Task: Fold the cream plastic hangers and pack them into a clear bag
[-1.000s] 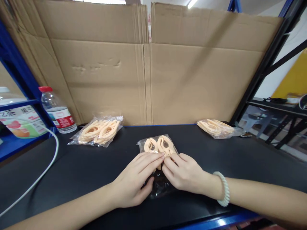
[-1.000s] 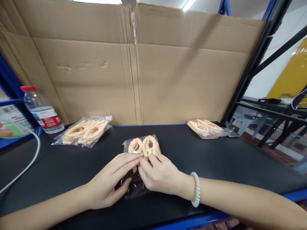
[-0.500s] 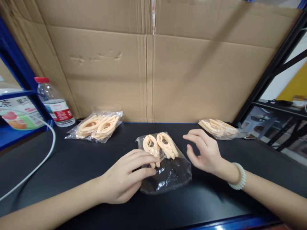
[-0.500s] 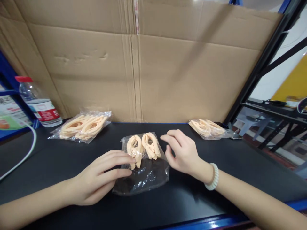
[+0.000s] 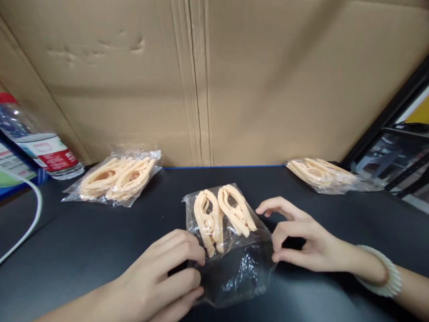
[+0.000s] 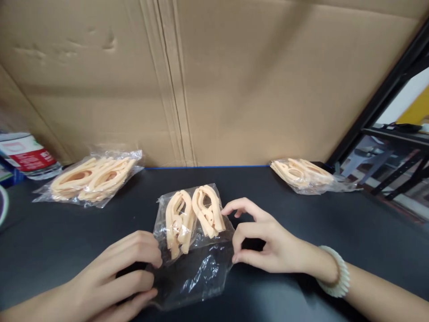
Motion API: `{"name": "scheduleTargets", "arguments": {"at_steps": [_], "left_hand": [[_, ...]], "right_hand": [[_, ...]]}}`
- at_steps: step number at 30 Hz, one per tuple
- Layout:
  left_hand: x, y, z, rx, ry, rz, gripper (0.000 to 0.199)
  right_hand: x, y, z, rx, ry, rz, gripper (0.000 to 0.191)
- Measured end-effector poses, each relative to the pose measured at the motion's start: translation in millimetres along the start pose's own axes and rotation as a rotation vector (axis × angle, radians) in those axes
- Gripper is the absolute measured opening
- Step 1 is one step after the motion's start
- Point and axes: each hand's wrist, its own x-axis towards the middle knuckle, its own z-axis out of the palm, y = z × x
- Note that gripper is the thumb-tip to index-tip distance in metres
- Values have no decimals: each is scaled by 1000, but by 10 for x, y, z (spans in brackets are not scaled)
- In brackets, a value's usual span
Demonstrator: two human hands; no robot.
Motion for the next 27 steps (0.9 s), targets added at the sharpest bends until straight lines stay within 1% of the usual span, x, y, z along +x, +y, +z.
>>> {"name": "scheduleTargets", "arguments": {"at_steps": [1, 3, 6, 9, 12, 14, 16, 18, 19, 21, 22, 24, 27], "left_hand": [[11, 0, -9, -22, 6, -7, 22], [21, 4, -5, -110, 59, -57, 23], [2, 8, 48, -268, 190, -226, 19], [-31, 12, 104, -363, 270, -422, 13], [-46, 24, 130, -401, 298, -588, 7], [-48, 31, 137, -392, 311, -661, 14], [-49, 29, 146, -380, 304, -665, 24], [-50, 15, 159, -370, 289, -651, 29], [-49, 6, 167, -355, 285, -648, 27], [-46, -13, 183, -285, 275, -636, 18], [-45, -19, 189, -239, 269, -623, 14], [-43, -25, 198, -171, 254, -602, 14], [-50, -29, 200, -158, 235, -603, 17]], "right_hand": [[-6, 15, 0, 69, 11, 21, 9], [-22, 30, 22, 211, 30, 89, 8], [-35, 17, 94, 364, 133, 272, 7], [-16, -3, 160, 416, 223, 434, 14], [17, -12, 188, 442, 239, 557, 22], [28, -15, 196, 461, 244, 616, 21], [22, -12, 201, 475, 266, 626, 15], [9, 3, 203, 465, 295, 601, 18], [5, 15, 202, 444, 294, 582, 17], [3, 41, 191, 378, 266, 543, 11], [7, 53, 183, 342, 248, 531, 13], [21, 67, 165, 285, 227, 522, 18], [43, 68, 146, 233, 233, 507, 18]]}}
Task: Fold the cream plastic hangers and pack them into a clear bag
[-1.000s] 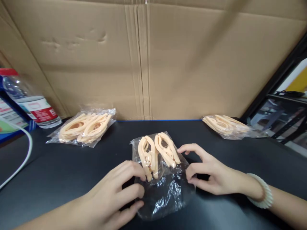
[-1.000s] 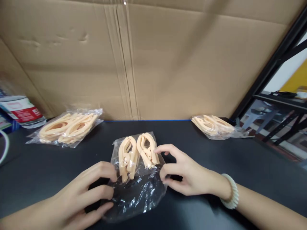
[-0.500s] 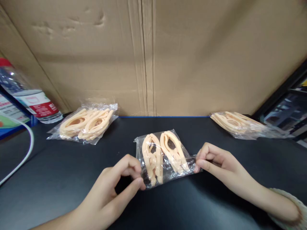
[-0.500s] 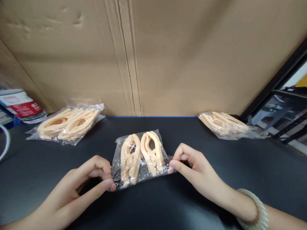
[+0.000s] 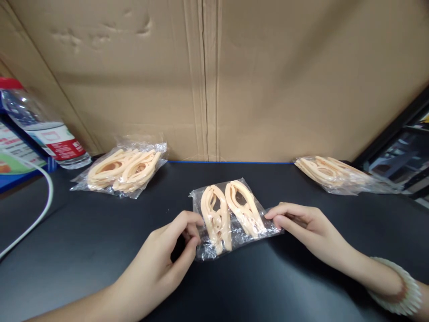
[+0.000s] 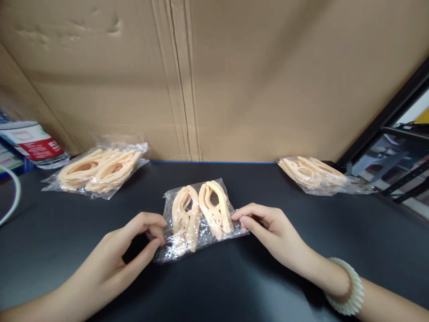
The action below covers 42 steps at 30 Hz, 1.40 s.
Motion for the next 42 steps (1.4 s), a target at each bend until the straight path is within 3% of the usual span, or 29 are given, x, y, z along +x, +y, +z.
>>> {"name": "scheduleTargets", "arguments": {"at_steps": [8, 17, 22, 27, 30, 36, 40, 42], "left_hand": [[29, -83, -19, 198, -109, 113, 20], [38, -55, -69, 316, -82, 248, 17], [60, 25, -145, 463, -91, 356, 14], [128, 19, -215, 514, -222, 445, 19], [166, 5, -236, 529, -223, 492, 21], [193, -20, -285, 344, -185, 462, 19], [182, 85, -392, 29, -43, 353, 18], [204, 139, -428, -146, 70, 222, 18]], "right_hand": [[-7, 85, 0, -132, -34, -147, 24], [-40, -22, -52, -381, -209, -273, 49], [-12, 103, -76, -604, -67, -455, 42], [85, 229, -112, -695, -82, -625, 33], [117, 245, -110, -701, -58, -661, 33], [102, 125, -65, -505, -44, -682, 26], [98, -95, -15, -286, 61, -604, 17], [152, -233, 35, -175, 143, -542, 19]]}}
